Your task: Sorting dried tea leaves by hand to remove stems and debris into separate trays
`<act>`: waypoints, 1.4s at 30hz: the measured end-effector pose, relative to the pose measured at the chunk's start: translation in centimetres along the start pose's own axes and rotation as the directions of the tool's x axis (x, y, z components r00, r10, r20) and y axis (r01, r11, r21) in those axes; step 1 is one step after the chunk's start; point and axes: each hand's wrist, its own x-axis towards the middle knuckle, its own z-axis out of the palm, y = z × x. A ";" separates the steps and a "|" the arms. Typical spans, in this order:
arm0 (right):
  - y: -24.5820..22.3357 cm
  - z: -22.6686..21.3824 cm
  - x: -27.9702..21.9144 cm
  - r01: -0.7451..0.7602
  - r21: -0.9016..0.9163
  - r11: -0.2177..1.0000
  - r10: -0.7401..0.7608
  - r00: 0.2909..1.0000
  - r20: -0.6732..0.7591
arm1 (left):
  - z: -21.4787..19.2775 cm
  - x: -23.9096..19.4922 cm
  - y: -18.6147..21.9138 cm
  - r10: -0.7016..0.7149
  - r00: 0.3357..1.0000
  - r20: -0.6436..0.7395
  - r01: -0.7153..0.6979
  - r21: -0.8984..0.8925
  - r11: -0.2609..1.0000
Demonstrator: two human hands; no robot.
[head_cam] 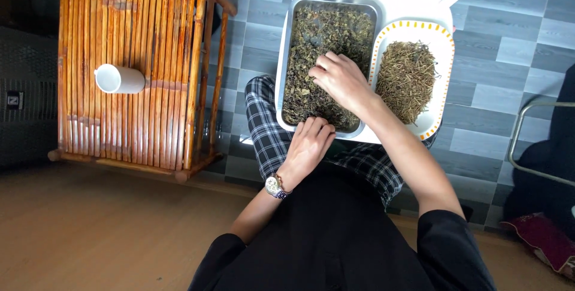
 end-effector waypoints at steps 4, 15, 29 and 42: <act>1.1 1.5 -0.5 0.045 -0.073 0.996 -0.048 0.998 -0.041 | -0.7 -0.3 0.2 -0.017 1.000 -0.003 0.017 -0.012 1.000; -0.3 -3.1 -0.5 0.076 0.063 0.995 -0.084 0.987 0.134 | -2.0 -0.5 0.5 -0.008 0.999 0.048 0.008 0.009 1.000; -0.3 -1.5 -4.7 0.047 0.074 0.996 -0.053 0.995 0.085 | -3.0 0.3 -1.9 -0.318 0.945 0.078 0.298 0.201 0.933; 0.3 -0.2 -7.4 -0.048 -0.032 0.998 0.050 0.995 0.088 | -0.4 0.3 -2.1 -0.409 0.899 0.159 0.312 0.422 0.851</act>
